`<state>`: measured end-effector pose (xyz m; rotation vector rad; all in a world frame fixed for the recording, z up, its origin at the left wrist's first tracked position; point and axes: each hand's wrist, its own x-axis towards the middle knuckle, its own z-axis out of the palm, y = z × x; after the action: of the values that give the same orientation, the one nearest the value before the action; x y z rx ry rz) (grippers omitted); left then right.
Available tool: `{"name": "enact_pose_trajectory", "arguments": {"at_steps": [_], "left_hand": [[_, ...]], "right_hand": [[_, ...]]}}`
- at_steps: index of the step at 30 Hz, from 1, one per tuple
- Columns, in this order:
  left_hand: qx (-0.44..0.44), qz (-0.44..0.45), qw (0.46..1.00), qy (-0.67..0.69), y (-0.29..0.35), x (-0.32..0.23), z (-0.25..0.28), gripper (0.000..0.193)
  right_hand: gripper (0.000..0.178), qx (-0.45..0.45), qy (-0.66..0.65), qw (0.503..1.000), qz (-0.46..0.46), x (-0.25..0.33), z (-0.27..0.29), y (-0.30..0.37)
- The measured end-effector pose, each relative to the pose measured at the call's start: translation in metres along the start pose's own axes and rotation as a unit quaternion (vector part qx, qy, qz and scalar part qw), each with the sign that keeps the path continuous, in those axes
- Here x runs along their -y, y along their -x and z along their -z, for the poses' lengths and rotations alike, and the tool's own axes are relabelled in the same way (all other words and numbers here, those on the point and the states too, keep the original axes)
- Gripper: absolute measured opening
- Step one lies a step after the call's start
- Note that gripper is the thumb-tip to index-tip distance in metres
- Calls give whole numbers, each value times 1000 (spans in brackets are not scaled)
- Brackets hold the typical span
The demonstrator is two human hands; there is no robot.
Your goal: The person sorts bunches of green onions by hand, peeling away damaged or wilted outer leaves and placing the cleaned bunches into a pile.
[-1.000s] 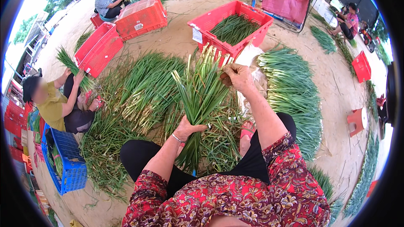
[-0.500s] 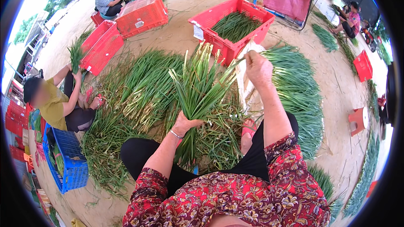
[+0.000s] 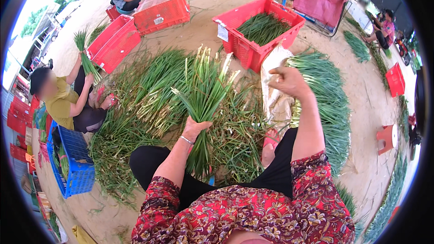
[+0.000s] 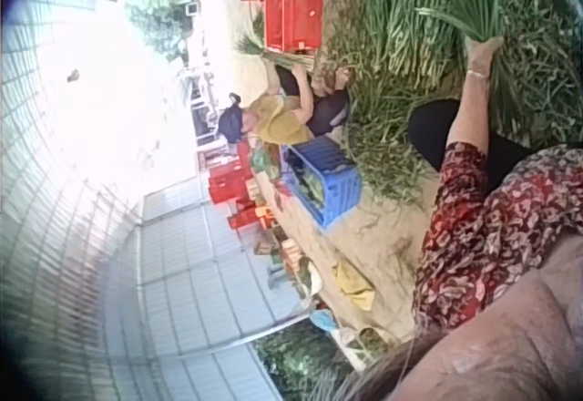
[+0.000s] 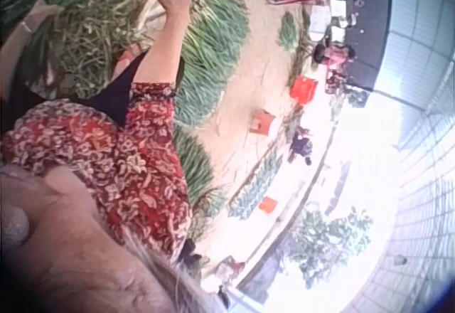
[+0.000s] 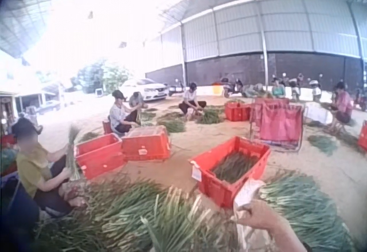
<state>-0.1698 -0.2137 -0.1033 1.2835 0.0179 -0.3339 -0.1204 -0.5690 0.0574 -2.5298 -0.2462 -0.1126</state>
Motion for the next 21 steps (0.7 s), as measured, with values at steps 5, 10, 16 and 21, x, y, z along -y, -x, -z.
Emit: {"name": "enact_pose_trajectory", "arguments": {"at_steps": [5, 10, 16, 21], "left_hand": [[40, -25, 998, -35, 3, -3, -28, 43], [65, -25, 993, -93, 12, -6, -41, 49], [49, -3, 997, -67, 10, -14, -36, 54], [-5, -18, 998, -66, 7, -10, -28, 46]], "right_hand": [[86, -79, 32, 987, 135, 32, -83, -17], [93, -14, 42, 994, 101, 51, -125, -3], [19, -81, -33, 974, 209, 45, -110, -4], [11, -225, -276, 926, 124, 27, -79, -21]]}}
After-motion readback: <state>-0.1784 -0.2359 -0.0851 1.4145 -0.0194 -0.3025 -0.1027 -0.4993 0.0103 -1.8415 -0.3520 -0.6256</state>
